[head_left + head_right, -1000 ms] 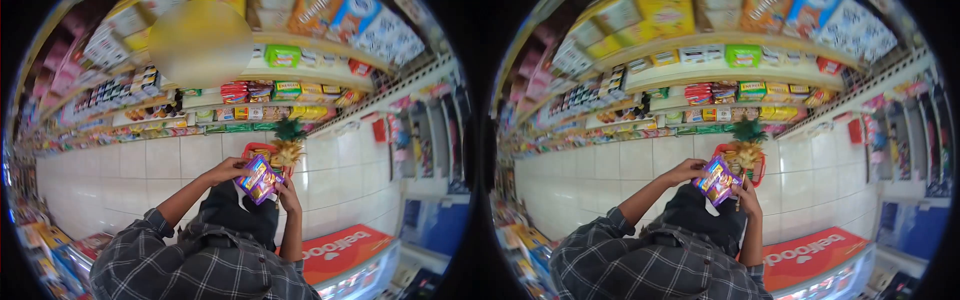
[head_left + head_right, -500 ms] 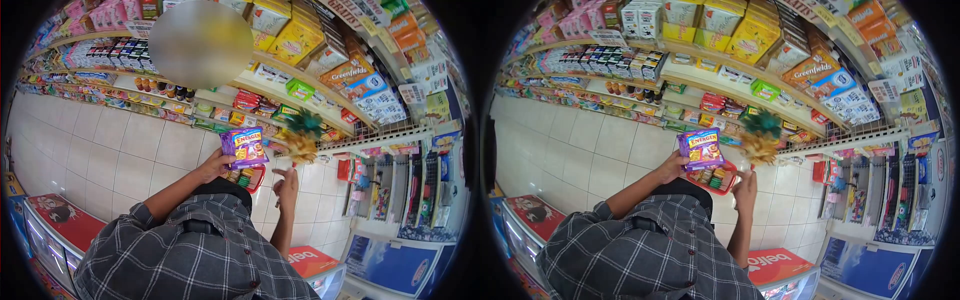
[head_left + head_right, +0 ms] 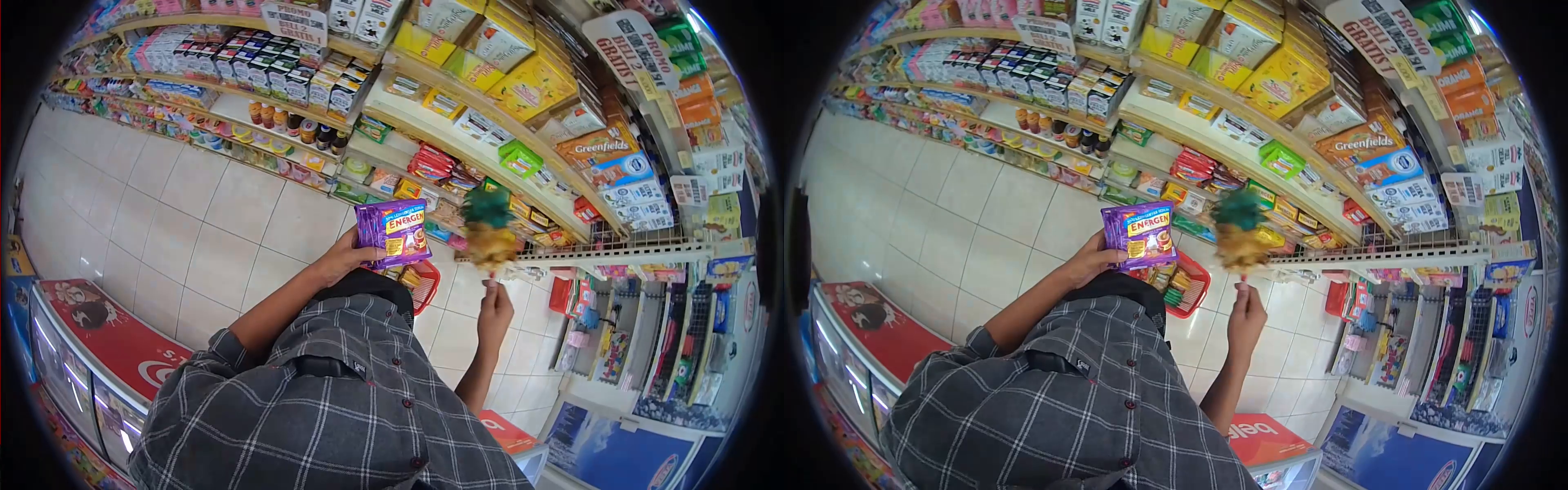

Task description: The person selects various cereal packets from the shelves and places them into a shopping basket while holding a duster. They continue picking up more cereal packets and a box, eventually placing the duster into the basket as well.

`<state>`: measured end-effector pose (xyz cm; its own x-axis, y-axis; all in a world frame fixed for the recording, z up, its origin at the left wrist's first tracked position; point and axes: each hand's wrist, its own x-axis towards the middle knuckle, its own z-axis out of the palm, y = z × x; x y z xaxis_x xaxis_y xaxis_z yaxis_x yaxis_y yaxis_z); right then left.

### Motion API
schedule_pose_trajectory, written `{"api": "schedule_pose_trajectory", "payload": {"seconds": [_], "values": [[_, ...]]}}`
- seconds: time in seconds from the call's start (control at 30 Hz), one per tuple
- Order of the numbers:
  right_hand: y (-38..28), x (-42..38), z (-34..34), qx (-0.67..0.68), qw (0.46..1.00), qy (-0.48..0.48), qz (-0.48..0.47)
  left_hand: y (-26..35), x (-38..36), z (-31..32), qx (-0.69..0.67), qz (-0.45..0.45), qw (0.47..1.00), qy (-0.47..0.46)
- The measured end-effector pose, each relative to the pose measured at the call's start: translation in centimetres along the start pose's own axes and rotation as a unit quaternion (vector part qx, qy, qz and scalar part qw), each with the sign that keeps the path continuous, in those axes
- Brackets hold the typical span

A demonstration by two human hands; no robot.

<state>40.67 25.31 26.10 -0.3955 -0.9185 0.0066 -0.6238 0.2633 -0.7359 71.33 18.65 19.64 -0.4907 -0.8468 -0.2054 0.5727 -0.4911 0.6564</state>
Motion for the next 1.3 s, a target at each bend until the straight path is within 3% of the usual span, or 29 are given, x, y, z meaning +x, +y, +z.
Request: {"api": "schedule_pose_trajectory", "payload": {"seconds": [0.03,0.13,0.17,0.2,0.3,0.4,0.5,0.53,0.6,0.63,0.73,0.8,0.87,0.9,1.0,1.03,1.07,1.13,1.17,1.23,1.3], "values": [[-1.1,0.1,0.3,0.084,0.996,0.020,0.012,0.1,-0.1,-0.2,0.006,0.001,1.000,0.008],[-3.8,-1.6,1.9,0.088,0.989,-0.109,-0.038,0.5,0.1,-1.0,0.033,0.010,0.999,0.009],[-3.8,-2.0,2.7,0.027,0.978,-0.165,-0.127,0.6,0.2,-1.2,0.042,0.014,0.999,0.006],[-6.8,-2.3,2.7,-0.038,0.969,-0.217,-0.115,0.7,0.1,-1.4,0.047,0.014,0.999,0.002],[-1.6,1.4,4.3,0.010,0.994,-0.096,-0.045,1.3,-0.9,-1.0,0.054,0.009,0.999,-0.002],[1.0,3.8,3.8,0.098,0.989,-0.093,0.065,1.6,-1.8,-0.5,0.013,0.023,1.000,-0.012],[-4.7,1.3,4.7,0.308,0.927,-0.159,0.143,1.2,-1.8,-1.1,-0.031,-0.020,0.998,-0.055],[-4.8,0.8,5.5,0.351,0.902,-0.221,0.118,1.2,-1.8,-0.9,-0.020,-0.026,0.997,-0.070],[-3.7,-0.3,7.5,0.455,0.830,-0.283,0.154,1.5,-1.5,0.1,0.002,-0.035,0.995,-0.098],[-3.5,-0.2,8.1,0.433,0.839,-0.283,0.168,1.0,-1.0,0.2,0.057,-0.021,0.994,-0.095],[-4.0,0.3,9.5,0.400,0.848,-0.272,0.216,1.6,-0.6,1.3,0.178,-0.102,0.979,-0.007],[-4.2,0.7,9.8,0.413,0.838,-0.248,0.257,-0.2,0.0,1.0,0.278,0.012,0.957,0.086],[-4.6,1.1,9.8,0.392,0.860,-0.211,0.250,-0.3,0.3,0.8,0.409,0.117,0.888,0.176],[-4.5,1.4,9.6,0.360,0.881,-0.199,0.233,0.6,-0.2,1.4,0.362,0.111,0.906,0.189],[-6.1,1.7,9.6,0.266,0.944,-0.154,0.121,1.8,-0.3,2.5,0.210,-0.009,0.975,0.067],[-7.2,1.5,10.3,0.248,0.956,-0.143,0.060,0.9,0.5,2.6,0.189,0.019,0.982,0.024],[-7.8,1.3,10.5,0.228,0.965,-0.131,-0.001,0.3,0.7,2.4,0.195,0.047,0.978,0.052],[-8.8,1.3,9.7,0.200,0.959,-0.198,0.009,0.1,1.1,2.6,0.203,0.105,0.968,0.103],[-10.1,0.9,9.0,0.225,0.948,-0.224,0.019,0.9,1.3,1.3,0.175,0.018,0.974,0.142],[-14.4,-0.3,6.0,0.309,0.893,-0.319,0.081,0.8,1.1,-2.2,0.009,-0.017,0.995,0.097],[-12.8,0.0,4.7,0.267,0.923,-0.268,0.071,1.2,0.0,-3.6,-0.128,-0.025,0.990,0.048]]}}
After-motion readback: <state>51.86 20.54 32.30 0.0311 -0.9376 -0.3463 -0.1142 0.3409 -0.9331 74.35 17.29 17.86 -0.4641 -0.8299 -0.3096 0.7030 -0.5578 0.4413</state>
